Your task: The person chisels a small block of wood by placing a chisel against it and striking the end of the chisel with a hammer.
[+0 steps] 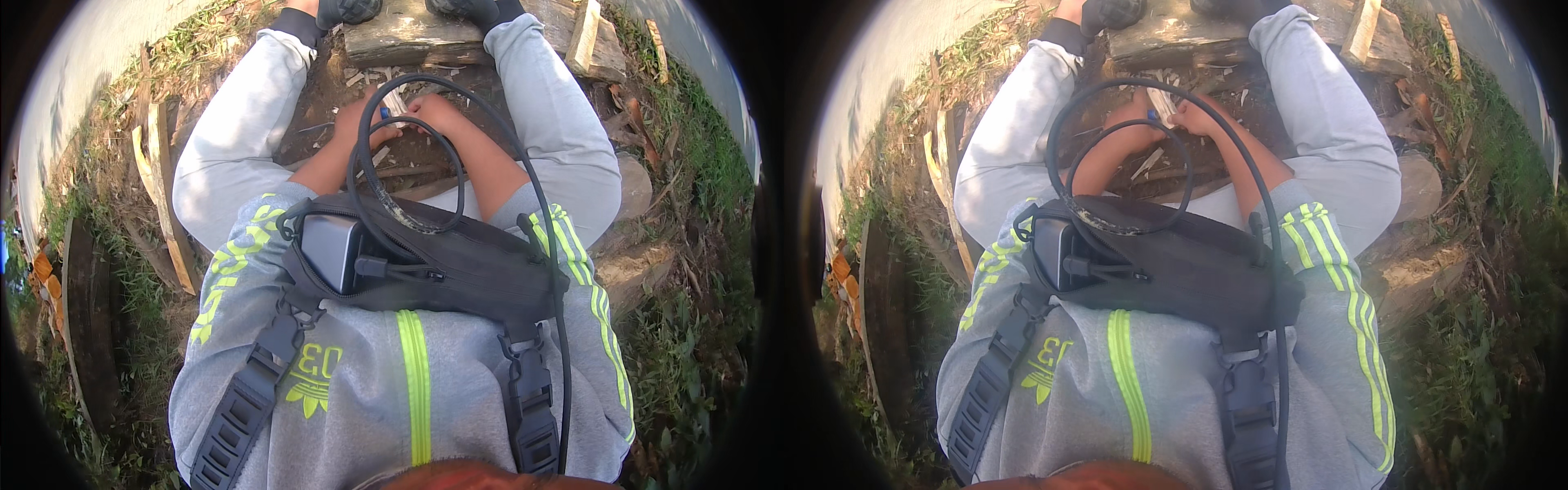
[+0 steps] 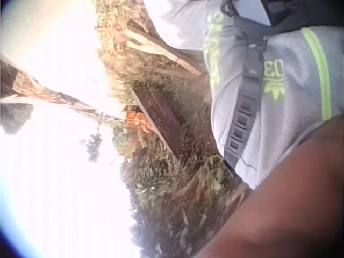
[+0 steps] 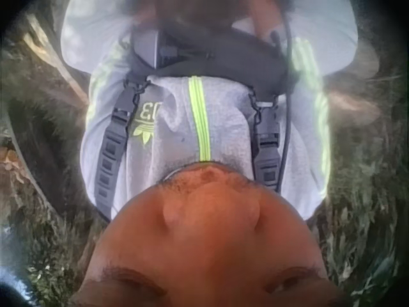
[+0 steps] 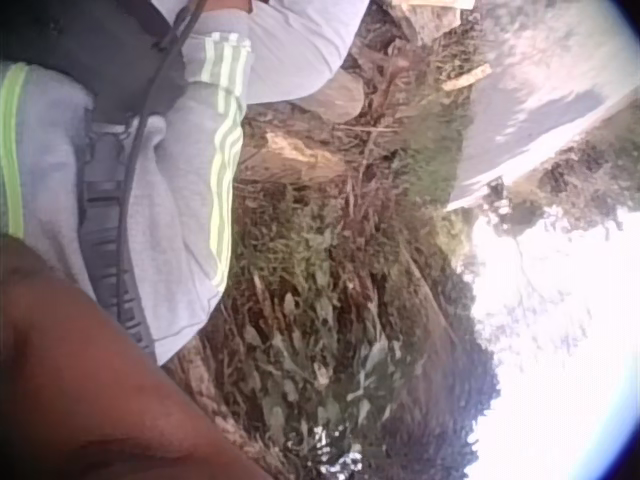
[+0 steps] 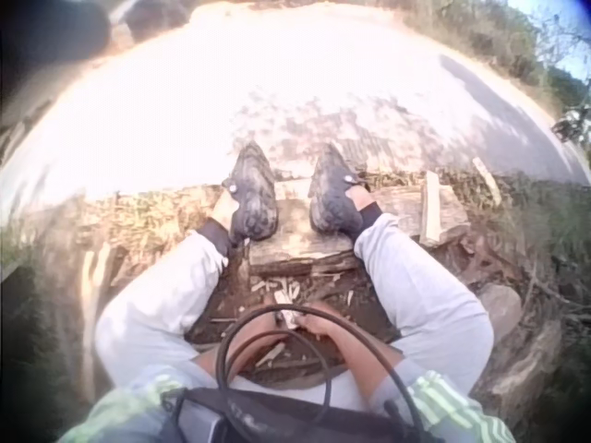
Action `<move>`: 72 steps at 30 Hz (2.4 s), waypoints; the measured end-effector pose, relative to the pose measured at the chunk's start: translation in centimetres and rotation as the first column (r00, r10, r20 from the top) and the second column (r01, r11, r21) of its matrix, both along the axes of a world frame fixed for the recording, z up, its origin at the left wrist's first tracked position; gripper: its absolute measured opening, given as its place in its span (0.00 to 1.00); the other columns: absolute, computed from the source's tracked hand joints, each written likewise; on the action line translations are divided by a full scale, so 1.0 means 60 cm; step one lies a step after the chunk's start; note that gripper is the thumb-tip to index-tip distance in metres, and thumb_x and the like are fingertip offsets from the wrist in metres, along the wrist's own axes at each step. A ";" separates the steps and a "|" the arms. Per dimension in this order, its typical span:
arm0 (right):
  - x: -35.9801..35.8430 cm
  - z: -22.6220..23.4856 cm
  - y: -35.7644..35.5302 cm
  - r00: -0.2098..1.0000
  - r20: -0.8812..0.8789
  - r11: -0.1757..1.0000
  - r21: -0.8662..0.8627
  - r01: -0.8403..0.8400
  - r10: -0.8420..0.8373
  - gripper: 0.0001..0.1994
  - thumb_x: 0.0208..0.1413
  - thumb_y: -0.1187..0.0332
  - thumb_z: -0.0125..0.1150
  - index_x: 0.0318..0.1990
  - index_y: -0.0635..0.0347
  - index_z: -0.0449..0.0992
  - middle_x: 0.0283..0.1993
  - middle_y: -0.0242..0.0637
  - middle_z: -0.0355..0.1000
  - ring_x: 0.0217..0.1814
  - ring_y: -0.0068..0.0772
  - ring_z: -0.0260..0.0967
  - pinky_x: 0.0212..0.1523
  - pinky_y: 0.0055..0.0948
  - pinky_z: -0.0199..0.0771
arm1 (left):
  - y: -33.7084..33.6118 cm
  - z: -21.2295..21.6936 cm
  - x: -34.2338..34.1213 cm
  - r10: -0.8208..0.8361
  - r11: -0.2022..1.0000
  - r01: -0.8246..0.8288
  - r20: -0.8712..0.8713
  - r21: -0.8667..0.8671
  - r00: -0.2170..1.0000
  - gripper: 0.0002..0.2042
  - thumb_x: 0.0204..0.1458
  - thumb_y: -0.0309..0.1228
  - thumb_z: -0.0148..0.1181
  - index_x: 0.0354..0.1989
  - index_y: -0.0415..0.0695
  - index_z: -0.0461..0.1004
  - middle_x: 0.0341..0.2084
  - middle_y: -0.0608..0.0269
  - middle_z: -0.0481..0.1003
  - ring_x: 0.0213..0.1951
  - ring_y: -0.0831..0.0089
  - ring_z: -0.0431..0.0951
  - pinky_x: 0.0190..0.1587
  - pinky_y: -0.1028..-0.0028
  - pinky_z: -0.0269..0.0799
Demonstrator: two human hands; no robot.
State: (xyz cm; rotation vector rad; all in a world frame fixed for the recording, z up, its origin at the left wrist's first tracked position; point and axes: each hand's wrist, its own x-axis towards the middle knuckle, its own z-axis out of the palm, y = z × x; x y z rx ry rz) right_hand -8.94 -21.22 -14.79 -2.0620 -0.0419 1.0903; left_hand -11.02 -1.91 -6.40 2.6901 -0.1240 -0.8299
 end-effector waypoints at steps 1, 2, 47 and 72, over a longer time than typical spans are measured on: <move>-0.002 -0.004 -0.002 0.999 -0.029 0.998 0.042 0.039 -0.038 0.15 0.64 0.58 0.67 0.42 0.64 0.84 0.34 0.37 0.83 0.29 0.24 0.78 0.32 0.27 0.78 | -0.002 0.010 0.011 0.010 1.000 -0.011 -0.136 -0.003 0.991 0.61 0.41 0.47 0.78 0.79 0.38 0.43 0.48 0.37 0.81 0.51 0.43 0.83 0.54 0.56 0.79; -0.004 -0.009 -0.003 0.996 -0.060 0.993 0.084 0.078 -0.073 0.15 0.64 0.58 0.67 0.42 0.63 0.84 0.35 0.37 0.83 0.29 0.23 0.78 0.33 0.26 0.79 | -0.002 0.008 0.011 0.000 1.000 -0.002 -0.141 -0.015 0.990 0.61 0.41 0.46 0.78 0.79 0.38 0.43 0.48 0.37 0.80 0.51 0.43 0.82 0.54 0.56 0.79; -0.029 0.592 -0.216 0.897 0.125 0.869 0.224 -0.441 0.423 0.07 0.64 0.68 0.58 0.45 0.59 0.79 0.34 0.31 0.82 0.34 0.29 0.78 0.39 0.33 0.76 | -0.047 0.527 0.040 -0.638 0.651 0.708 0.309 -0.273 0.706 0.50 0.25 0.19 0.78 0.65 0.43 0.61 0.59 0.51 0.72 0.51 0.45 0.80 0.47 0.57 0.80; -0.071 0.622 -0.134 0.490 0.827 0.959 0.206 0.192 -0.276 0.19 0.59 0.58 0.71 0.53 0.57 0.79 0.37 0.41 0.81 0.40 0.47 0.79 0.44 0.43 0.75 | -0.001 0.488 0.057 -0.129 0.673 0.337 0.345 -0.658 0.930 0.54 0.30 0.31 0.88 0.69 0.38 0.59 0.59 0.49 0.74 0.55 0.63 0.81 0.58 0.66 0.78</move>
